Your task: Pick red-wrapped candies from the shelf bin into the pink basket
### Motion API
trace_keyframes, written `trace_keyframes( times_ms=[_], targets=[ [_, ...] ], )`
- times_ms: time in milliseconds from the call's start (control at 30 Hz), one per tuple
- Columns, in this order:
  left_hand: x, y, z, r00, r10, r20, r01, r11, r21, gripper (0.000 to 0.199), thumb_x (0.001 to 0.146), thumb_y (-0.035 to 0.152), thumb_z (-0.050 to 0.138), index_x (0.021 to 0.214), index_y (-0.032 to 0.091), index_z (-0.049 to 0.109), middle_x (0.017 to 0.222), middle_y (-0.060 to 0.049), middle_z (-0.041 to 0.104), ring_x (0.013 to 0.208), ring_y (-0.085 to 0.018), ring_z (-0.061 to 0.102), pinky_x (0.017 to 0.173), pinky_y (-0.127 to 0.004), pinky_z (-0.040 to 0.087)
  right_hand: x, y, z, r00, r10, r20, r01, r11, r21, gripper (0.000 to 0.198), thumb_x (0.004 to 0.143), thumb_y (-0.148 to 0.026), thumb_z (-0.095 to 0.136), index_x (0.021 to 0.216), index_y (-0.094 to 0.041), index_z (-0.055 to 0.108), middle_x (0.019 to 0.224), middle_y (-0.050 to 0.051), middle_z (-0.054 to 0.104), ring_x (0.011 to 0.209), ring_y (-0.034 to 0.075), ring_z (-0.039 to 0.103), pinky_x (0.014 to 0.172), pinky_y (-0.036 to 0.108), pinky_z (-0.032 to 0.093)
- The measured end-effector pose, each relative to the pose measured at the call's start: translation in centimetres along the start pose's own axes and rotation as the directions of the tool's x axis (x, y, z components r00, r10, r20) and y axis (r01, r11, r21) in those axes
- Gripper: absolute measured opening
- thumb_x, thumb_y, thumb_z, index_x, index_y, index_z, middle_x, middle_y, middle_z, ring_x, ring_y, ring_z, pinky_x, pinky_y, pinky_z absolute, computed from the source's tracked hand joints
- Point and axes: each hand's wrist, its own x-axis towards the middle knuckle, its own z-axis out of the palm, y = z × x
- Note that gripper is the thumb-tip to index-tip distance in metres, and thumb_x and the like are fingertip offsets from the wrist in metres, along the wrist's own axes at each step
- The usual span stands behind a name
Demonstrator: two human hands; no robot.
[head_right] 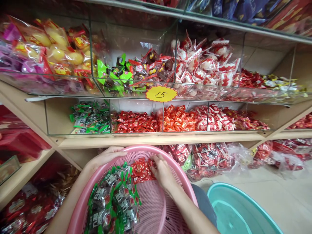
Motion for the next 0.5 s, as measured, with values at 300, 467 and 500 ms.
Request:
trace_keyframes(
  times_ms=[300,467,500],
  targets=[
    [0.0,-0.3,-0.1,1.0,0.019,-0.01,-0.019,1.0,0.005,0.031,0.07,0.039,0.06,0.085,0.013,0.066,0.075,-0.001,0.063,0.067,-0.015,0.054,0.061,-0.023,0.039,-0.1,-2.5,-1.3,1.0,0.014,-0.016,-0.016,0.993,-0.118,0.052,0.075,-0.012,0.042,0.124,-0.026,0.035,0.098,0.005,0.056,0.083,0.019,0.055,0.071,0.032,0.045],
    [0.0,-0.2,-0.1,1.0,-0.004,-0.002,0.004,1.0,0.007,0.033,0.071,0.04,0.059,0.088,0.013,0.065,0.075,-0.002,0.063,0.065,-0.015,0.054,0.059,-0.022,0.038,-0.2,-2.9,-0.9,0.999,-0.039,0.01,0.04,0.941,-0.335,0.045,0.076,-0.011,0.043,0.12,-0.021,0.04,0.115,0.01,0.049,0.101,0.023,0.048,0.082,0.034,0.042],
    [-0.1,-0.1,-0.1,1.0,-0.009,-0.001,0.009,1.0,0.006,0.034,0.071,0.041,0.058,0.09,0.013,0.065,0.075,-0.002,0.063,0.065,-0.015,0.054,0.058,-0.022,0.038,-0.2,-3.1,-0.7,0.998,-0.048,0.032,0.056,0.918,-0.394,0.042,0.077,-0.009,0.042,0.118,-0.019,0.042,0.114,0.011,0.049,0.101,0.023,0.048,0.083,0.034,0.041]
  ],
)
